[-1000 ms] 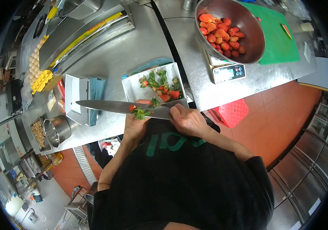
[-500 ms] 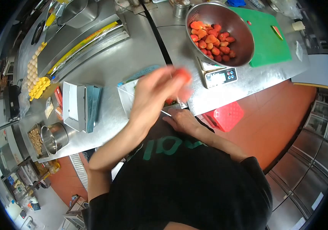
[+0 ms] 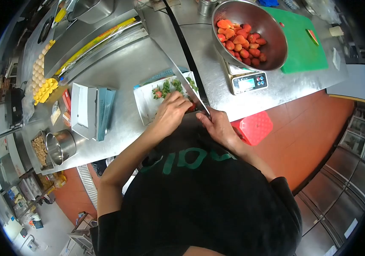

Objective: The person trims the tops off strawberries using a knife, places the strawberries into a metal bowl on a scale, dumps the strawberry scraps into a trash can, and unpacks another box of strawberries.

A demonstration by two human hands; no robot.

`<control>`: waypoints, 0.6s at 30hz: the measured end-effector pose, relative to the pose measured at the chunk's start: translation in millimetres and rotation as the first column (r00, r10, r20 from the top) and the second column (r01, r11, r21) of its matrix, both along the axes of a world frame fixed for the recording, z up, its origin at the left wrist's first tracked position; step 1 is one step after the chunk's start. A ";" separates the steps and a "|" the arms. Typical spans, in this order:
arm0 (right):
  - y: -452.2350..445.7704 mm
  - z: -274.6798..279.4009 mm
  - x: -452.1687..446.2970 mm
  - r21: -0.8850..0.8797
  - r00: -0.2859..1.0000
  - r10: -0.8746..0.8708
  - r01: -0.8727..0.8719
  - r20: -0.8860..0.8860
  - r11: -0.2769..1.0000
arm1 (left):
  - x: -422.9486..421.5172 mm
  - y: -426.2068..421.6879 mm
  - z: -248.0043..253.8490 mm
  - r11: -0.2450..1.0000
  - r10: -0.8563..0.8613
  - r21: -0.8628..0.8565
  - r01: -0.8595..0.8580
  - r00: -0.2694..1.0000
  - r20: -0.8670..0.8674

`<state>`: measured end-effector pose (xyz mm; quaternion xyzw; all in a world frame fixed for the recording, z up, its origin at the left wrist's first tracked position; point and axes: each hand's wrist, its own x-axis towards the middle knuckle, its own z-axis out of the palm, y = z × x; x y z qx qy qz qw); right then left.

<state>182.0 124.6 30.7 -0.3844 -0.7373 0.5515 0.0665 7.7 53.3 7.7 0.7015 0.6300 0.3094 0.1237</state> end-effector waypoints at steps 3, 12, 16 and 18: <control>-4.4 1.6 0.6 0.006 1.000 0.012 -0.012 -0.002 1.000 | 4.6 8.7 -1.1 0.992 -0.038 -0.126 0.016 0.983 -0.179; -10.9 7.5 8.1 0.087 0.998 -0.057 0.058 -0.017 0.994 | -4.2 5.7 14.2 0.986 0.104 -0.133 -0.100 0.994 0.022; -10.8 7.3 8.8 0.000 0.996 -0.082 0.082 -0.030 0.997 | -11.1 -23.6 5.3 0.897 0.437 -0.284 -0.338 0.771 0.463; -11.3 1.5 6.8 0.050 0.999 -0.040 0.041 -0.013 0.998 | -19.6 -37.7 -9.5 0.887 0.456 -0.294 -0.355 0.767 0.451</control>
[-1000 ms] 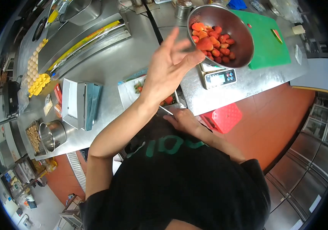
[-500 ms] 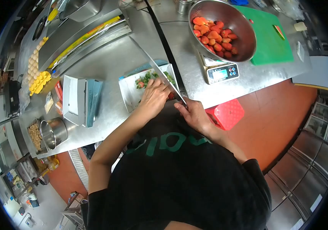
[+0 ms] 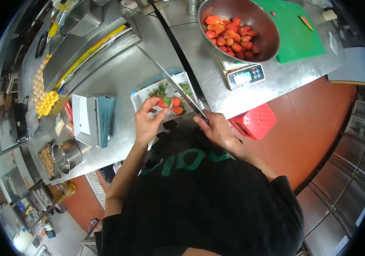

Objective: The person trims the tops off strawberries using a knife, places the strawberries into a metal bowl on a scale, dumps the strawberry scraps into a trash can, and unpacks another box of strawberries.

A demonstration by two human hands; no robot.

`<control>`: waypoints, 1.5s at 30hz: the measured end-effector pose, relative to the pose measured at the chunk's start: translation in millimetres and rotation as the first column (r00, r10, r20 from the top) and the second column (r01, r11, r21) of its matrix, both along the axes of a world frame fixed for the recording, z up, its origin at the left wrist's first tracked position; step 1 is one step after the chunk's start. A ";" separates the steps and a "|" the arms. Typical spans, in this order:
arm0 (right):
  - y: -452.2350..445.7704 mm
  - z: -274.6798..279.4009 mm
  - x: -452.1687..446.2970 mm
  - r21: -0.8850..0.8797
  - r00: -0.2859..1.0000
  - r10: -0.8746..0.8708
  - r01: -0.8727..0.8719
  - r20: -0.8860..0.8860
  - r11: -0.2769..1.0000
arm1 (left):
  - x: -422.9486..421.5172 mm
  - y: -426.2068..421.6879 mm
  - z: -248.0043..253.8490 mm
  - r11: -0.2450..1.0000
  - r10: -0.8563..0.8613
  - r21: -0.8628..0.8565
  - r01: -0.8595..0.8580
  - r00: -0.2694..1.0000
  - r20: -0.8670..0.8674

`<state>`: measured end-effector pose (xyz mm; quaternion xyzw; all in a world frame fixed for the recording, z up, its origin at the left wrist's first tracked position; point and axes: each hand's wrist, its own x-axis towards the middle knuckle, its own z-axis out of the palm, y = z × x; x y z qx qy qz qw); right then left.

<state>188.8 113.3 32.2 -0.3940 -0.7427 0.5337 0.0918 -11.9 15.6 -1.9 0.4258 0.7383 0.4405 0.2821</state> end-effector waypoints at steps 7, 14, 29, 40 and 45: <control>-9.1 -23.2 -7.4 0.453 0.969 0.247 -0.211 -0.020 0.866 | 8.6 -10.2 13.0 0.978 0.147 0.117 -0.175 0.965 0.218; -10.5 -10.9 -13.3 0.537 0.945 0.322 -0.300 0.055 0.788 | 9.0 -20.8 21.5 0.989 0.145 -0.109 -0.097 0.733 0.664; -8.0 -17.4 -12.4 0.480 0.924 0.382 -0.341 0.013 0.808 | 10.0 -18.9 29.7 0.978 0.169 -0.210 -0.011 0.640 0.749; -8.8 -17.7 -13.5 0.510 0.950 0.306 -0.291 0.056 0.810 | 18.7 -19.1 20.4 0.998 0.039 -0.059 0.018 0.559 0.828; -10.8 -0.7 -16.2 0.491 0.930 0.366 -0.312 -0.014 0.813 | 23.1 -23.4 8.8 0.983 0.135 -0.024 -0.183 0.625 0.769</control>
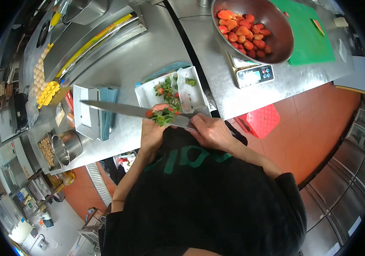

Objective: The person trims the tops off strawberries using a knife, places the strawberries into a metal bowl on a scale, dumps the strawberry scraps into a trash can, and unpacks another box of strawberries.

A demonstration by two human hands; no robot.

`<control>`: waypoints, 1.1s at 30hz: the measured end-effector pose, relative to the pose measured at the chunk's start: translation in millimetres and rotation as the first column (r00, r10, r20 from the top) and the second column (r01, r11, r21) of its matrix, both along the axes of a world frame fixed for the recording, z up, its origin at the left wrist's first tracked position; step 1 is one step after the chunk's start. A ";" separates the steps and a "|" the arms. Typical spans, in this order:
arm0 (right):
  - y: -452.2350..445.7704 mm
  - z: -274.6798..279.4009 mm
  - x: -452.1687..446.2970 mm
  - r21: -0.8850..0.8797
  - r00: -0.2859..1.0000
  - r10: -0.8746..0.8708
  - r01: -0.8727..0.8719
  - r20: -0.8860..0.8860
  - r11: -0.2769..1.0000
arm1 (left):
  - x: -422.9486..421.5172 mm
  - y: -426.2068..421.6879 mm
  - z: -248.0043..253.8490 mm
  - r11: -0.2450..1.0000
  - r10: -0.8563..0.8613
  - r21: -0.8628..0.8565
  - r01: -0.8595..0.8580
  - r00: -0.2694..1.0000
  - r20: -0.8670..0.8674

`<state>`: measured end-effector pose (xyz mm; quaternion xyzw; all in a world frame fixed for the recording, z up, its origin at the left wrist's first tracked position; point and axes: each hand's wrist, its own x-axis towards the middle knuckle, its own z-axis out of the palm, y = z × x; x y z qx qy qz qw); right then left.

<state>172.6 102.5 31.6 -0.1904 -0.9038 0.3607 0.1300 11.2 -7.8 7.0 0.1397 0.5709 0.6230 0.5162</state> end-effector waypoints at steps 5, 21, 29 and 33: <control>1.2 -2.3 -0.9 -0.039 0.998 0.037 -0.036 0.041 0.999 | 3.9 1.9 4.9 0.999 -0.009 0.046 0.012 0.997 -0.070; 8.8 -5.3 3.6 0.106 0.994 0.065 -0.075 0.093 0.992 | 5.1 -1.7 3.7 0.998 0.057 -0.014 -0.057 0.997 -0.054; 11.3 -45.2 17.7 -0.163 0.982 -0.066 0.095 0.179 0.982 | -3.9 11.0 46.9 1.000 -0.017 -0.019 0.012 0.963 -0.270; 14.9 -30.0 9.1 -0.243 0.985 -0.150 0.166 0.082 0.956 | -10.0 12.1 30.8 0.998 -0.020 -0.061 0.013 0.994 -0.112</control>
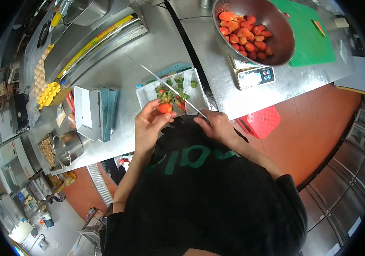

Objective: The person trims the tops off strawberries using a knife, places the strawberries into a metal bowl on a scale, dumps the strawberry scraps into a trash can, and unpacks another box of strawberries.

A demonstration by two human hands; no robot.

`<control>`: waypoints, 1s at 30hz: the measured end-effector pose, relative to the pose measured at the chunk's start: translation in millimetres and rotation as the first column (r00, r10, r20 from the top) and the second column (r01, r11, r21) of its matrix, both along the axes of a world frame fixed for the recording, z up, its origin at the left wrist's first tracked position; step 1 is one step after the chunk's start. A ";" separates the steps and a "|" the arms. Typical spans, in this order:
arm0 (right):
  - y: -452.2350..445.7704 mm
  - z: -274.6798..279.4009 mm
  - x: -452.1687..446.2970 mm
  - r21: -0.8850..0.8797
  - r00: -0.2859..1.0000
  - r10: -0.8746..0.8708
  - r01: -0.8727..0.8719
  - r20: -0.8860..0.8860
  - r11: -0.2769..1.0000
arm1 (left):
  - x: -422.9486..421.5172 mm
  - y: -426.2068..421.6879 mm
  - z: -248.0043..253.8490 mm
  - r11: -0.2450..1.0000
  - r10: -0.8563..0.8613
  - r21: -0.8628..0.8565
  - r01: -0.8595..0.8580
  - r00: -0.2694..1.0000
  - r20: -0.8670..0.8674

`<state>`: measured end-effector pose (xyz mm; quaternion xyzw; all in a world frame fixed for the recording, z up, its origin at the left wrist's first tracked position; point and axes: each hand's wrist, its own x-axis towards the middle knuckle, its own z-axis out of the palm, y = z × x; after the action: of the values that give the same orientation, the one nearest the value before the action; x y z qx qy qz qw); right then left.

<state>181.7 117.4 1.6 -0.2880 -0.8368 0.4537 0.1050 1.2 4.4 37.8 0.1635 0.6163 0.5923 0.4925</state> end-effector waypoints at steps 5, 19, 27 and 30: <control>5.2 35.8 -13.0 -0.181 0.997 -0.074 0.069 -0.020 0.981 | 5.6 5.8 10.2 0.986 -0.166 0.031 0.166 0.986 -0.019; 10.4 20.7 -14.6 -0.266 0.992 -0.099 0.118 0.084 0.957 | 1.0 20.4 25.5 0.995 -0.078 -0.055 0.087 0.987 0.143; 4.3 4.4 -12.5 -0.252 0.997 -0.034 0.052 0.072 0.966 | -4.0 14.6 16.3 0.978 -0.082 -0.199 0.061 0.992 -0.097; 5.6 3.2 -10.3 -0.215 0.995 0.000 0.021 0.096 0.976 | -2.6 11.1 13.6 0.974 -0.049 -0.224 0.020 0.991 -0.122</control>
<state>171.3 123.0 4.7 -0.3234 -0.7851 0.5270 0.0356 -1.4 15.5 51.4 0.1555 0.7059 0.4994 0.4776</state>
